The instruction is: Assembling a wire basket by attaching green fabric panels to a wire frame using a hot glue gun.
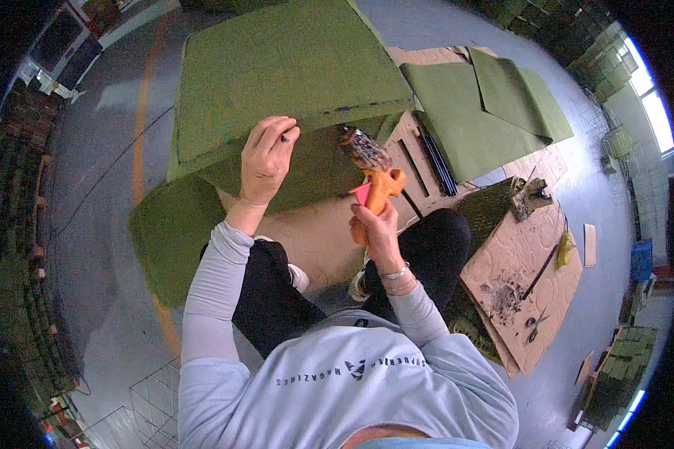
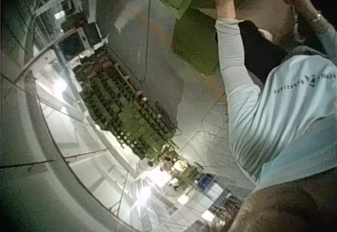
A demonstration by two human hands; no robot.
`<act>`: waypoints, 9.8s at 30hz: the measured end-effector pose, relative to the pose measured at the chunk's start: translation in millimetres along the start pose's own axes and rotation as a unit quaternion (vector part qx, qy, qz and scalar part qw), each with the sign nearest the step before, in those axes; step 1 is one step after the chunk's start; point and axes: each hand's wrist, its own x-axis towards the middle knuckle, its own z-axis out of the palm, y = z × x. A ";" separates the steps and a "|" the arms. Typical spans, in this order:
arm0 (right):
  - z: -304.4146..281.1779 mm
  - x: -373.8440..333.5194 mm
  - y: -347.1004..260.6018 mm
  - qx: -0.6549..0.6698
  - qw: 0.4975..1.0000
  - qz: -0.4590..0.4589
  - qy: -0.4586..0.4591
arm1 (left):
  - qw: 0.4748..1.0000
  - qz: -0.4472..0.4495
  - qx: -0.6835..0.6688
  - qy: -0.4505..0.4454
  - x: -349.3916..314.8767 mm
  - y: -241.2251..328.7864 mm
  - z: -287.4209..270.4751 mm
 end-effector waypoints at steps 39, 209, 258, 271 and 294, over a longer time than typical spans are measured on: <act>28.0 5.7 13.6 -0.098 0.968 -0.217 0.073 | 0.920 -0.159 0.319 -0.164 -9.7 -29.2 -61.9; 34.9 355.7 -72.4 0.227 0.940 -0.242 0.080 | 0.912 -0.232 -0.191 -0.280 234.5 -205.1 44.2; 72.1 234.4 -73.2 0.006 0.862 0.079 0.501 | 0.928 -0.063 0.145 -0.338 137.9 -42.6 -96.0; 55.3 232.3 -32.8 0.104 0.924 0.017 0.367 | 0.836 -0.460 0.120 -0.273 70.2 -138.1 -155.3; 109.8 248.3 -125.8 0.261 0.918 -0.179 0.238 | 0.577 -0.567 -0.568 0.149 34.1 -109.1 -135.1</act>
